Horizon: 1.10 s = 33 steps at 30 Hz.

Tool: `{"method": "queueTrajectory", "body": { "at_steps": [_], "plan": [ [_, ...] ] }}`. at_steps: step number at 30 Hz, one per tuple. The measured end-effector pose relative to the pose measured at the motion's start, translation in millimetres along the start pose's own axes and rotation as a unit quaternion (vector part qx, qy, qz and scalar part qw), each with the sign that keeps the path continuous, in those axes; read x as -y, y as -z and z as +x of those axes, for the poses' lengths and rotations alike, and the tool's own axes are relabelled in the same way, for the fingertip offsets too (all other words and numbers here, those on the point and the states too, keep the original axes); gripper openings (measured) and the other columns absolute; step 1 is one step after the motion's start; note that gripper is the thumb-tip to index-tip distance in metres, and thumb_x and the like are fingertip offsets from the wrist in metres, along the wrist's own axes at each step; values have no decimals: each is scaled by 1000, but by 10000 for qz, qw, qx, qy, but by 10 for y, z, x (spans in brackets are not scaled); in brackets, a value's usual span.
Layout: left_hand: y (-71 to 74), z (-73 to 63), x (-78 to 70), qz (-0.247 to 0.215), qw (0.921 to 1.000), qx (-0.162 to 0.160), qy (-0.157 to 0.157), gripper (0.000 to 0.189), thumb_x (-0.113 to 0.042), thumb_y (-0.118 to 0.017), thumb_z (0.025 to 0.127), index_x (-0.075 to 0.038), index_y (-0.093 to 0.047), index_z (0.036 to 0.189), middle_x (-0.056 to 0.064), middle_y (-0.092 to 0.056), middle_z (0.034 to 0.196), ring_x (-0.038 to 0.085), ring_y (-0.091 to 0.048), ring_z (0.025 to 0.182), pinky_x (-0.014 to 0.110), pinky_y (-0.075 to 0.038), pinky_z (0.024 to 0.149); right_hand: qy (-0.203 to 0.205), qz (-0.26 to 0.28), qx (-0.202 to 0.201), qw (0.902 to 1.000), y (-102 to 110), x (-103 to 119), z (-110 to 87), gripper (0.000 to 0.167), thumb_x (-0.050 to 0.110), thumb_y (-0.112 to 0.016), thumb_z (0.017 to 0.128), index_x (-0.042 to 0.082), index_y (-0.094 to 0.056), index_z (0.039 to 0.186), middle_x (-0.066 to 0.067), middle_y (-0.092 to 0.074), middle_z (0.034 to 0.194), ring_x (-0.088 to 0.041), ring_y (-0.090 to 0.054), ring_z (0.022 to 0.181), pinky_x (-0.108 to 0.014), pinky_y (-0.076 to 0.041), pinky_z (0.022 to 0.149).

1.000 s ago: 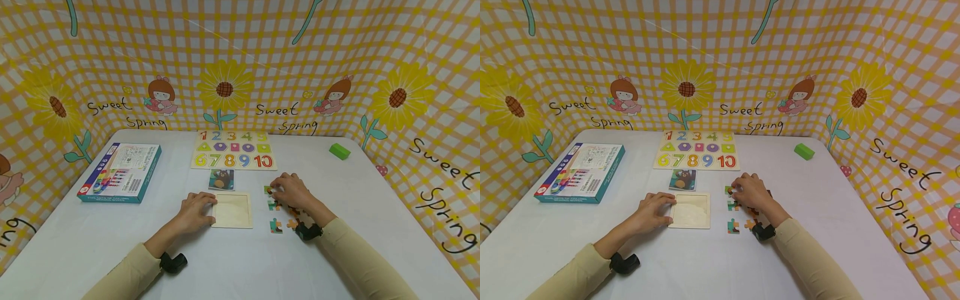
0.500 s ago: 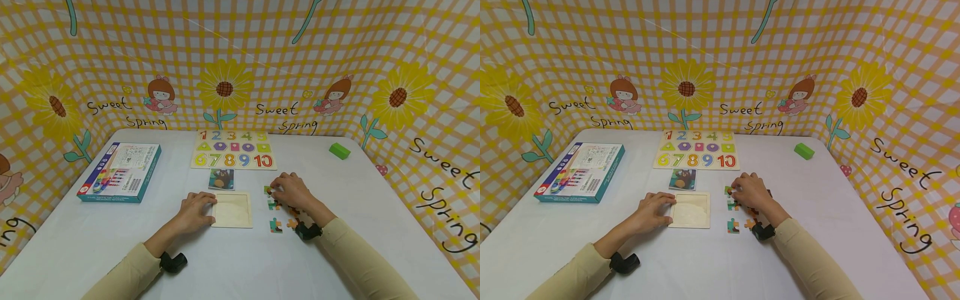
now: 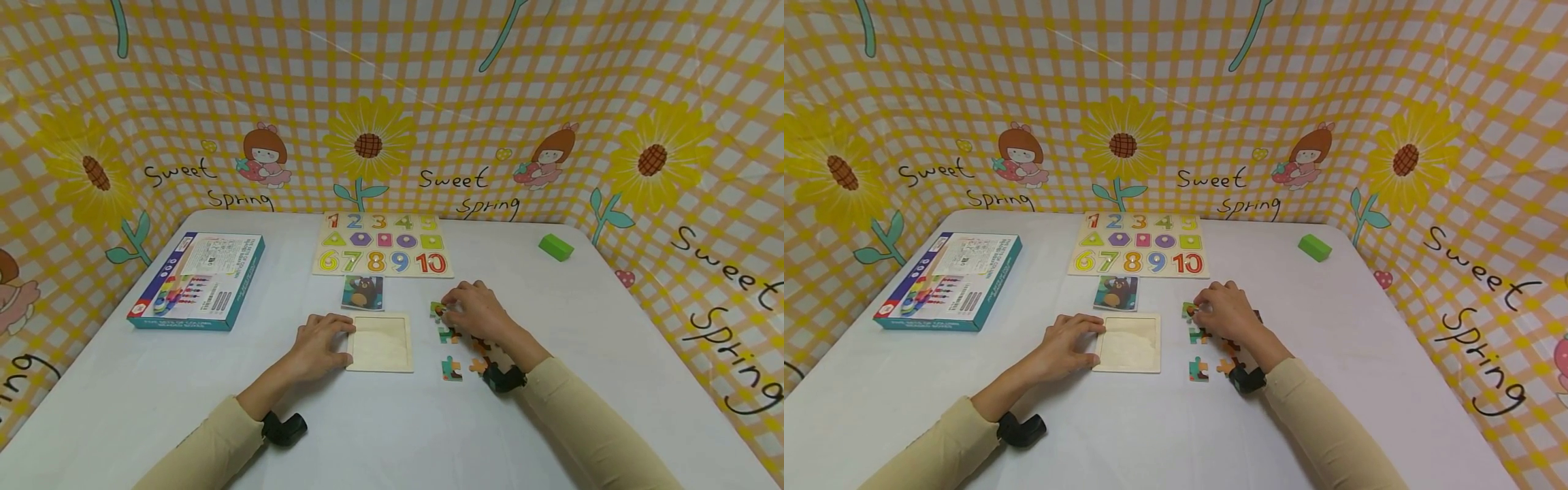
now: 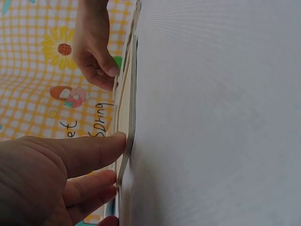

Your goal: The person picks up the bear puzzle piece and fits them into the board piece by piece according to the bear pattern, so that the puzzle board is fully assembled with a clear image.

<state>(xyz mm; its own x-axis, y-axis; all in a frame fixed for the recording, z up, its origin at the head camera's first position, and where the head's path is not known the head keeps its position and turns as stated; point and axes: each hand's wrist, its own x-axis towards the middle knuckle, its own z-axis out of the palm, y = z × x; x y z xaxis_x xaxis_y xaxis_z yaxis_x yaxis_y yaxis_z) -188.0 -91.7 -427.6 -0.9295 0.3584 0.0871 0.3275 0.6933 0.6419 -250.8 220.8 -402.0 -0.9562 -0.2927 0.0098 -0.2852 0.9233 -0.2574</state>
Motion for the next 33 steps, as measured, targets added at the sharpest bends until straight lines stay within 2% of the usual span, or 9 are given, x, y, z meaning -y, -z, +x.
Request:
{"method": "queueTrajectory", "body": {
  "at_steps": [8, 23, 33],
  "plan": [
    [3, -1, -9, -33, 10000, 18, 47, 42, -13, -76, 75, -8, -64, 115, 5, -55, 133, 29, -40, 117, 50, -28, 93, 245, 186, -166, 9994, 63, 125, -58, 27, 25, -67, 83, 12, -70, 106, -9, -64, 108, -31, -48, 103, -49, -38, 88],
    [8, 0, -23, -108, 9998, 12, 153, 44, -11, -77, 74, -7, -64, 116, 5, -55, 132, 29, -40, 116, 49, -28, 93, 657, 107, -360, 9971, 101, 388, -96, 26, 26, -70, 81, 12, -71, 103, -8, -65, 108, -29, -49, 101, -46, -40, 87],
    [11, -2, -32, -89, 9998, 5, 160, 45, -11, -77, 74, -6, -64, 116, 6, -56, 131, 29, -41, 116, 49, -29, 94, 797, 202, -291, 9962, 80, 545, -58, 26, 28, -70, 82, 14, -71, 103, -5, -65, 108, -27, -48, 101, -45, -39, 90]
  ]
}}
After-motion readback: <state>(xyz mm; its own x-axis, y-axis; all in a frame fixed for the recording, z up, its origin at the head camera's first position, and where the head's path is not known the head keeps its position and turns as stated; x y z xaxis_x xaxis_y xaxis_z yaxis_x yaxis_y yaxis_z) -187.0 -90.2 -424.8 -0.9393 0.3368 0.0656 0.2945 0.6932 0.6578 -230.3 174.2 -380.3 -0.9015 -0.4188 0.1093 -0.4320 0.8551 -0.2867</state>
